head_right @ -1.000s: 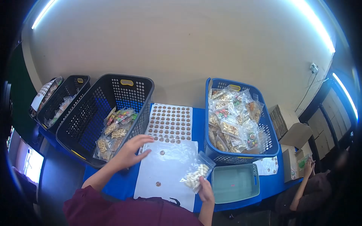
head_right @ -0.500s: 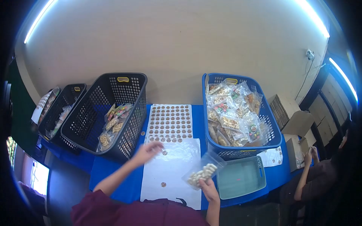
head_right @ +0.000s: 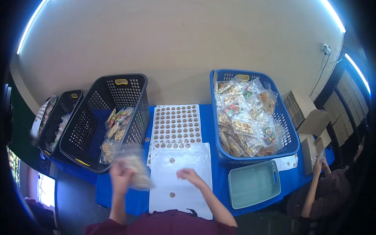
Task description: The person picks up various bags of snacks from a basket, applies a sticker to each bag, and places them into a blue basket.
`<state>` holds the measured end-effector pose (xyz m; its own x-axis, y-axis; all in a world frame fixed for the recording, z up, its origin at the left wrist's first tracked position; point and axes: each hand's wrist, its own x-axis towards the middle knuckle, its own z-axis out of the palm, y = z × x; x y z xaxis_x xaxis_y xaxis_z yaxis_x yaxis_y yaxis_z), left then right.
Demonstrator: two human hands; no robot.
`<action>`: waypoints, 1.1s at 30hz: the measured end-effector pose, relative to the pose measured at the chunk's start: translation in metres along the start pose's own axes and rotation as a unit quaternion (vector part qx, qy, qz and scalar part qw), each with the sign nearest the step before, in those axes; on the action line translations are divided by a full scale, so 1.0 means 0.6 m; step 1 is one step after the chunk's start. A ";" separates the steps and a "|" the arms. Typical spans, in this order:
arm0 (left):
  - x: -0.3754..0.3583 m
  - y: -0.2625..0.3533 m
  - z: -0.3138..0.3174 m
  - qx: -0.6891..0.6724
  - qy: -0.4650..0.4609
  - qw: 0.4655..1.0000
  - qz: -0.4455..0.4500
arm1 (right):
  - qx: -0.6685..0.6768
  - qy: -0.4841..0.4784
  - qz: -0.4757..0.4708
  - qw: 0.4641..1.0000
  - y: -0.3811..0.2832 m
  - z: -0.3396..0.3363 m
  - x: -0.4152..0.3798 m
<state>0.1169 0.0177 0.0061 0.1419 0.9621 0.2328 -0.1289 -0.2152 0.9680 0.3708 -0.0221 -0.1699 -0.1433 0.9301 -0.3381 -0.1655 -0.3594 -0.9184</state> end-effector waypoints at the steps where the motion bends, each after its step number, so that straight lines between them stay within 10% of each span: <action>1: 0.013 0.028 -0.029 0.004 0.077 0.995 0.056 | -0.045 0.045 -0.005 0.998 0.019 -0.026 0.045; 7: 0.077 0.028 -0.152 -0.033 0.240 0.963 0.120 | -0.368 0.290 -0.080 0.880 0.142 -0.138 0.262; 14: 0.088 0.016 -0.148 -0.027 0.276 0.952 0.128 | -0.436 0.429 0.010 0.791 0.119 -0.097 0.280; 33: 0.101 0.015 -0.117 0.055 0.296 0.951 0.066 | -0.423 0.352 0.161 0.819 0.093 -0.116 0.314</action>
<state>0.0554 0.0859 0.0222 -0.4511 0.8434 0.2918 0.0017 -0.3262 0.9453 0.4024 0.1383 -0.2991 0.6016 0.7169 -0.3523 0.5479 -0.6913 -0.4710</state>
